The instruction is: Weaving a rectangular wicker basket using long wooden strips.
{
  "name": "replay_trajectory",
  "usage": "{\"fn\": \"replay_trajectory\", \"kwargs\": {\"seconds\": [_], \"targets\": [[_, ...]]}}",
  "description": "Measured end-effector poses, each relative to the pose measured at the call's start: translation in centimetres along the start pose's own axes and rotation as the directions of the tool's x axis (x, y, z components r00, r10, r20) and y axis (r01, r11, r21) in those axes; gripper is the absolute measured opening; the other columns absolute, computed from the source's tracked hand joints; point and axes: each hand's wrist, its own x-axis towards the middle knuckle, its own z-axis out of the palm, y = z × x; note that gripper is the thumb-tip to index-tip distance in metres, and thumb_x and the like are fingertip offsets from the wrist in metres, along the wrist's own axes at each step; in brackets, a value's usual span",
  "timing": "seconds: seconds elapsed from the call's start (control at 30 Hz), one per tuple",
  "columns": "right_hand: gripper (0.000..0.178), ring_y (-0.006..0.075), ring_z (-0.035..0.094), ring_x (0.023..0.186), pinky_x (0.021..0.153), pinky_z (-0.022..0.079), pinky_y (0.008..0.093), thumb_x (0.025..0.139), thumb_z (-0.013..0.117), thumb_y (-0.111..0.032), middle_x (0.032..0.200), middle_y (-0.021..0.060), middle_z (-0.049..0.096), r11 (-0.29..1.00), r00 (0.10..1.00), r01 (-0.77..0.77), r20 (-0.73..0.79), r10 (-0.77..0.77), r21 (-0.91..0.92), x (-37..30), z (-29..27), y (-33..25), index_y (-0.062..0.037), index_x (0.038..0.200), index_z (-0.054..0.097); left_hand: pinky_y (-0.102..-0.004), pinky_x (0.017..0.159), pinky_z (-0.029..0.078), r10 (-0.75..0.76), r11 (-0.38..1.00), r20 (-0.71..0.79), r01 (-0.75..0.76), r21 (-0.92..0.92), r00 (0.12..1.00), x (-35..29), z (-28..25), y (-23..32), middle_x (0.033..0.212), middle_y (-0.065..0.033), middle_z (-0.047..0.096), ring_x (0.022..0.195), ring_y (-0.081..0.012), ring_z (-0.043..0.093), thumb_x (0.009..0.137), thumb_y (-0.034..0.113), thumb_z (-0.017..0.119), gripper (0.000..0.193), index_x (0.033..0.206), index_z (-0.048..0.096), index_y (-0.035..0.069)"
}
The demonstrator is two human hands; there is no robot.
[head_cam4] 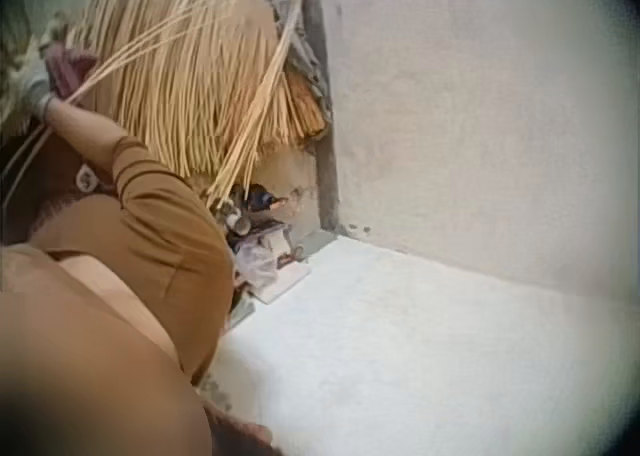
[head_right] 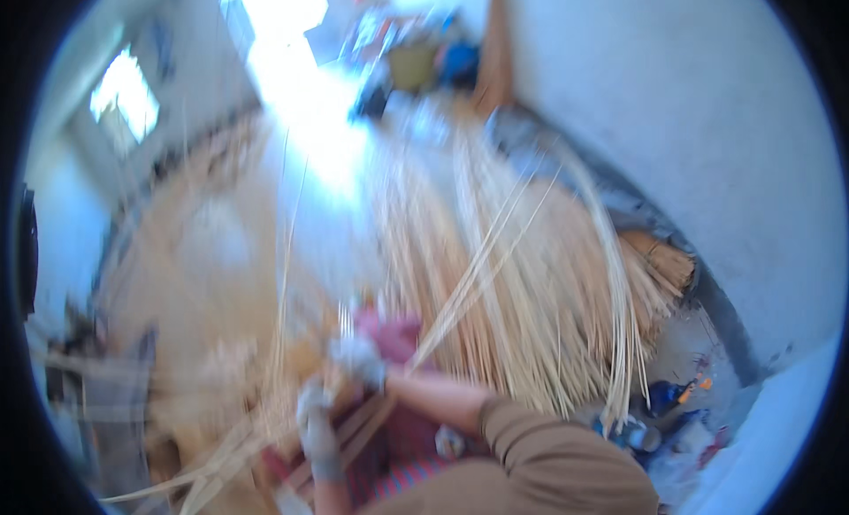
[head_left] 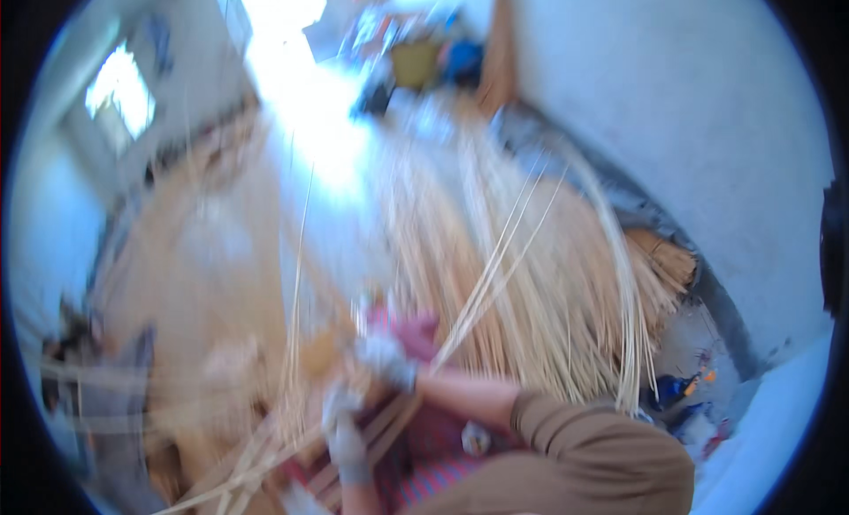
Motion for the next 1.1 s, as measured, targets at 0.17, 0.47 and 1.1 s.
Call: {"fn": "replay_trajectory", "kwargs": {"seconds": [0.17,0.47,1.1], "targets": [[0.066,0.0190,0.061,0.083,0.070,0.050,0.0358,0.075,0.083,-0.050,0.087,0.0061,0.062,0.968,0.879,-0.040,0.453,0.151,-0.246,0.6,-1.5,0.2,-0.0029,0.113,0.058,-0.0313,0.084,0.050,-0.337,0.913,-0.072,0.307,-0.267,0.939,0.9,-2.7,-2.0,0.108,-0.0059,0.061,0.094,-0.0170,0.056,0.100,0.014,0.064,0.021,0.120,0.059,0.008],[0.062,0.0385,0.065,0.093,0.080,0.052,0.0457,0.070,0.082,-0.049,0.096,0.0252,0.067,0.774,0.923,0.127,0.360,0.136,-0.620,0.5,-3.1,-2.2,0.0023,0.101,0.066,-0.0377,0.094,0.052,-0.591,0.775,0.187,0.617,-0.140,0.785,4.7,-2.4,1.1,0.108,-0.0075,0.065,0.098,-0.0201,0.061,0.101,0.021,0.061,0.032,0.132,0.053,0.012],[0.020,0.0375,0.071,0.084,0.070,0.056,0.0504,0.087,0.058,-0.014,0.105,0.0184,0.067,0.715,0.956,-0.123,-0.276,-0.102,-0.689,0.1,1.8,2.2,-0.0166,0.106,0.063,-0.0322,0.095,0.050,0.226,0.946,0.110,-0.245,0.211,0.968,11.4,4.3,3.5,0.120,-0.0114,0.067,0.109,-0.0153,0.063,0.097,0.018,0.066,0.043,0.135,0.055,0.004]]}}
